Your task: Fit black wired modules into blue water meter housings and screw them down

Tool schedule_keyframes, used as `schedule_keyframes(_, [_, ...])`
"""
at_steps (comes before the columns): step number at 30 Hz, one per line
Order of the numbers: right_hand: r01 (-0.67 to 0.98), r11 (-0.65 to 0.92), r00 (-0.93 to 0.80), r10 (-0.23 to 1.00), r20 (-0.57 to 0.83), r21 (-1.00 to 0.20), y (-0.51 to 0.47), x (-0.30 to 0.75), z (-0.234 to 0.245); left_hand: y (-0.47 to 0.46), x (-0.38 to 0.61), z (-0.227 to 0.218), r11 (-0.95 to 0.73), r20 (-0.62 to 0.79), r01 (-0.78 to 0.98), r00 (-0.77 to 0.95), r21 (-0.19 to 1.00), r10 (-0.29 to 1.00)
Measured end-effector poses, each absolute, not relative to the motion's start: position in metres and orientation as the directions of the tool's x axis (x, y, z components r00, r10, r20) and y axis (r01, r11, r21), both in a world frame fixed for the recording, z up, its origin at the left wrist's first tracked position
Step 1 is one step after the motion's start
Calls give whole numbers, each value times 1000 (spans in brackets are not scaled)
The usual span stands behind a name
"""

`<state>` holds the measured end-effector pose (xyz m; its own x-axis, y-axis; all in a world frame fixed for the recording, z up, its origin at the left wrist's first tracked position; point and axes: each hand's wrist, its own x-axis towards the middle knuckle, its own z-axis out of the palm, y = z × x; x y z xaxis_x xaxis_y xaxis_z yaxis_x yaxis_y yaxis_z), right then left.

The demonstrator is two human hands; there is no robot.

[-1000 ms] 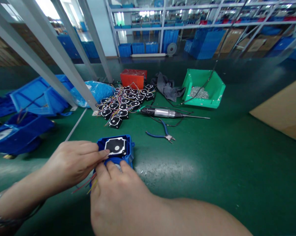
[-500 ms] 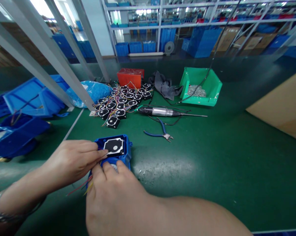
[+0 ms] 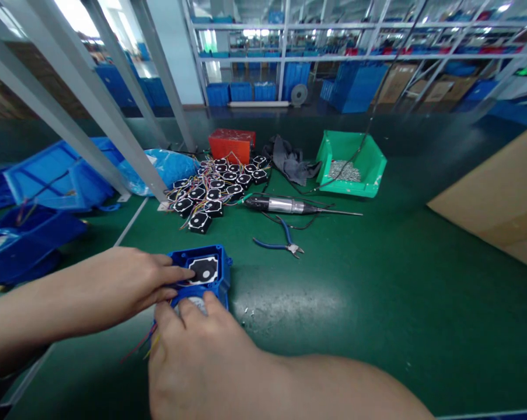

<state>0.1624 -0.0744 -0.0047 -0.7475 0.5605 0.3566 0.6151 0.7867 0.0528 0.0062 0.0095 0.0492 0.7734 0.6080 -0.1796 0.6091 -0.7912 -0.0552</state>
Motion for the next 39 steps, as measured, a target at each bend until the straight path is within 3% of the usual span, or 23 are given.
schedule_keyframes(4, [594,804,-767,554,323,32,-75,165,-3,4,-2,56,-745,-215,642,713,-181,667])
schedule_keyframes(7, [592,806,-764,556,327,14,-74,166,-3,5,-12,65,-702,-218,693,669,-165,711])
schedule_keyframes(10, [585,811,-764,546,343,13,-72,164,-5,18,-13,73,-597,-86,793,591,-122,802])
schedule_keyframes(13, [579,815,-766,540,350,10,-74,163,-2,38,4,70,-568,2,823,568,10,823])
schedule_keyframes(17, [578,815,-729,544,415,-54,-75,177,21,61,34,47,-651,-215,728,685,214,696])
schedule_keyframes(19, [682,722,-597,644,479,-120,-66,193,35,68,43,35,-656,-313,682,731,323,606])
schedule_keyframes(21, [835,515,-378,792,480,-193,-46,213,44,71,44,27,-612,-359,653,757,447,546])
schedule_keyframes(24, [964,147,-70,945,319,-224,3,242,34,70,41,22,-535,-343,640,759,552,554])
schedule_keyframes(27, [991,-18,47,974,222,-132,57,264,7,68,37,20,-547,-303,631,761,550,573])
schedule_keyframes(31, [998,-48,53,987,153,-38,105,282,-20,67,36,19,-544,-290,632,757,552,586])
schedule_keyframes(39, [999,-8,10,999,-50,41,143,304,-19,67,32,18,-561,-275,640,752,526,600])
